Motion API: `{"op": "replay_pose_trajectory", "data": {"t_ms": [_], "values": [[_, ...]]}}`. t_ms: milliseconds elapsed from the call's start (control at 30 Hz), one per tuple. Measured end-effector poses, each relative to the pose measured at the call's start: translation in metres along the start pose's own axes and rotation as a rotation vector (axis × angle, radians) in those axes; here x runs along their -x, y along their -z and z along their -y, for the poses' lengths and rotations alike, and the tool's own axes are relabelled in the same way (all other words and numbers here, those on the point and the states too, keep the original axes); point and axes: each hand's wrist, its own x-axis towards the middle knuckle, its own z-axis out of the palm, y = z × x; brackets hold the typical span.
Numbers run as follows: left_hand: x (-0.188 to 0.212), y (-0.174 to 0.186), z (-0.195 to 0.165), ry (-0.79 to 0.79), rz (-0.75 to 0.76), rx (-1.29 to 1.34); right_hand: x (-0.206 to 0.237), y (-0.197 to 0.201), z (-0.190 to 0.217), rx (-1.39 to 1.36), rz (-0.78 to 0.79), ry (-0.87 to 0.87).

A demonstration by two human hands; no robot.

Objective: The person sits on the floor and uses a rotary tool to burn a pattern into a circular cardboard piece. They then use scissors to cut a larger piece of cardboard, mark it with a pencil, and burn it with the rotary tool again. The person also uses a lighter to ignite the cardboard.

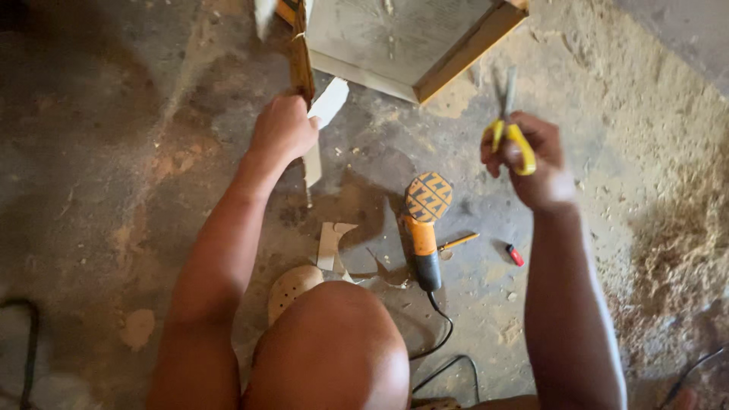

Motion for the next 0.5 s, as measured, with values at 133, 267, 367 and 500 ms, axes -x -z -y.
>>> {"op": "replay_pose_trajectory", "data": {"t_ms": [133,267,367,500], "values": [[-0.001,-0.020,0.005,-0.047,-0.059,0.121,0.024,0.004,-0.072,0.051,-0.189,-0.128],[-0.010,-0.032,-0.002,-0.148,-0.229,-0.043,0.057,0.001,-0.118,0.052,-0.325,-0.277],[-0.012,-0.025,0.006,-0.028,-0.307,-0.061,0.089,0.000,-0.140,0.000,-0.396,-0.293],[-0.006,0.015,0.056,0.174,-0.593,0.117,0.121,0.014,-0.177,-0.008,-0.592,-0.355]]}}
